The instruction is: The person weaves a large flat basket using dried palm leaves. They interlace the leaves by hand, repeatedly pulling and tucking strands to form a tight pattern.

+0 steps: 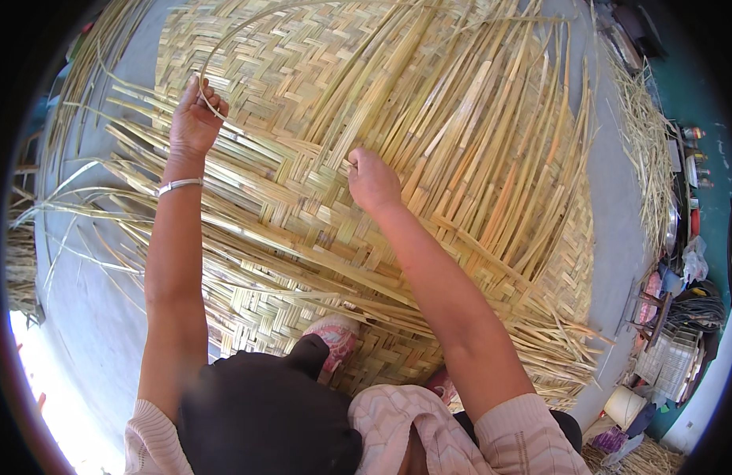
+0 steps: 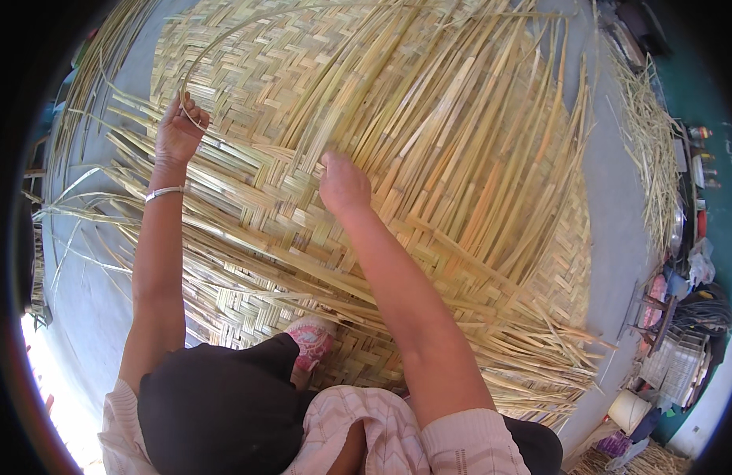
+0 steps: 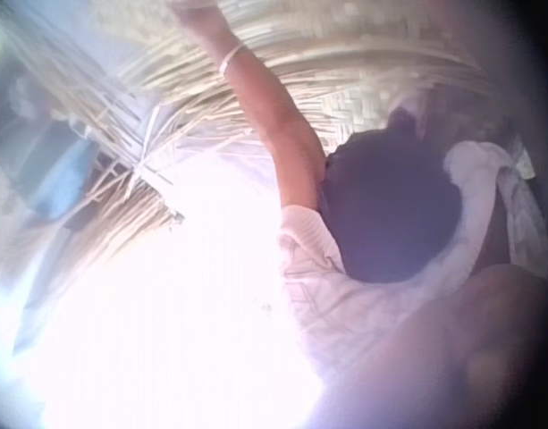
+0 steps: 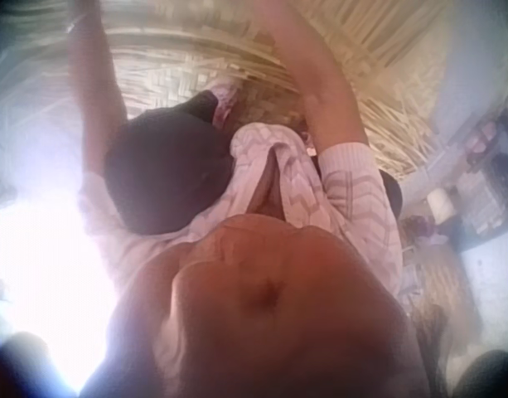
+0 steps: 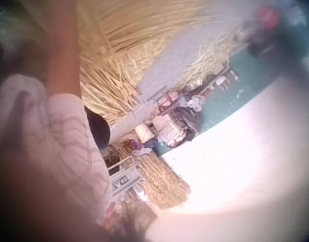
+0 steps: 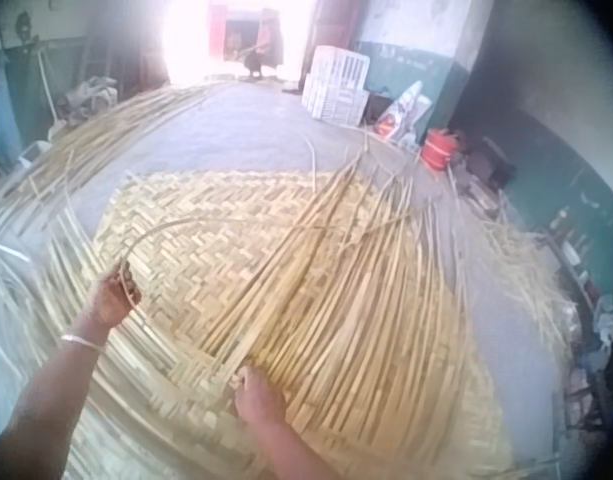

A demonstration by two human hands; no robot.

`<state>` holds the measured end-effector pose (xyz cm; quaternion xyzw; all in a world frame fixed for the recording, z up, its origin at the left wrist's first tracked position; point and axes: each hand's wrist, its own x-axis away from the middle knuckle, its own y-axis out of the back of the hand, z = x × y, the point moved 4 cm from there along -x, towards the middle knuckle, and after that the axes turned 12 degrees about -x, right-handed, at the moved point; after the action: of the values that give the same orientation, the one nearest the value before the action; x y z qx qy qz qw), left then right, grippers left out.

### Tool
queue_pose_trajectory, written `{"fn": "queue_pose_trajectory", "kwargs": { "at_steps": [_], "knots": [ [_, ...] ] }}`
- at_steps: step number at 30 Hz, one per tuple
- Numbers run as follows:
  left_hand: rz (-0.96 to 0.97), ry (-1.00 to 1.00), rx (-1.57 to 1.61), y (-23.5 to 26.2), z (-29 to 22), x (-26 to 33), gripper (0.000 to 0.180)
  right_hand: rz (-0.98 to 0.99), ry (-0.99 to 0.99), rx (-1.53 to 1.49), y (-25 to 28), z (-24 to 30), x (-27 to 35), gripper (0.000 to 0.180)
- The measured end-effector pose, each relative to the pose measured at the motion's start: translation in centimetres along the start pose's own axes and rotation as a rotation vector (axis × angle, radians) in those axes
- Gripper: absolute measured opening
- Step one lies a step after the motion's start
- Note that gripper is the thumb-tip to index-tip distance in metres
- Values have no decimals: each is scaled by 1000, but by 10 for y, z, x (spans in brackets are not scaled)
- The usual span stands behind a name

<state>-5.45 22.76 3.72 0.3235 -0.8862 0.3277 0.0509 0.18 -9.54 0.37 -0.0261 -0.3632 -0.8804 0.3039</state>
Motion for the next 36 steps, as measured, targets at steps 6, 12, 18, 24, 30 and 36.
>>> {"fn": "queue_pose_trajectory", "kwargs": {
  "at_steps": [6, 12, 18, 24, 30, 36],
  "knots": [
    [247, 49, -30, -12, -14, 25, 28, -29, 110, 162, -11, 4, 24, 33],
    [217, -67, 20, -20, -53, 27, 31, -179, 416, 477, -28, 2, 36, 42],
    [130, -123, 25, -34, -56, 34, 34, -130, 409, 565, -35, -3, 36, 46],
    [410, -22, -606, -47, -75, 59, 33, 2, 322, 525, -32, -1, 35, 48],
    [-183, -220, -204, 3, -95, 35, 27, -20, 332, 512, -29, 3, 37, 48],
    [-553, -298, -442, 38, -109, 24, 23, -13, 333, 523, -30, 2, 34, 47]
  ]
}}
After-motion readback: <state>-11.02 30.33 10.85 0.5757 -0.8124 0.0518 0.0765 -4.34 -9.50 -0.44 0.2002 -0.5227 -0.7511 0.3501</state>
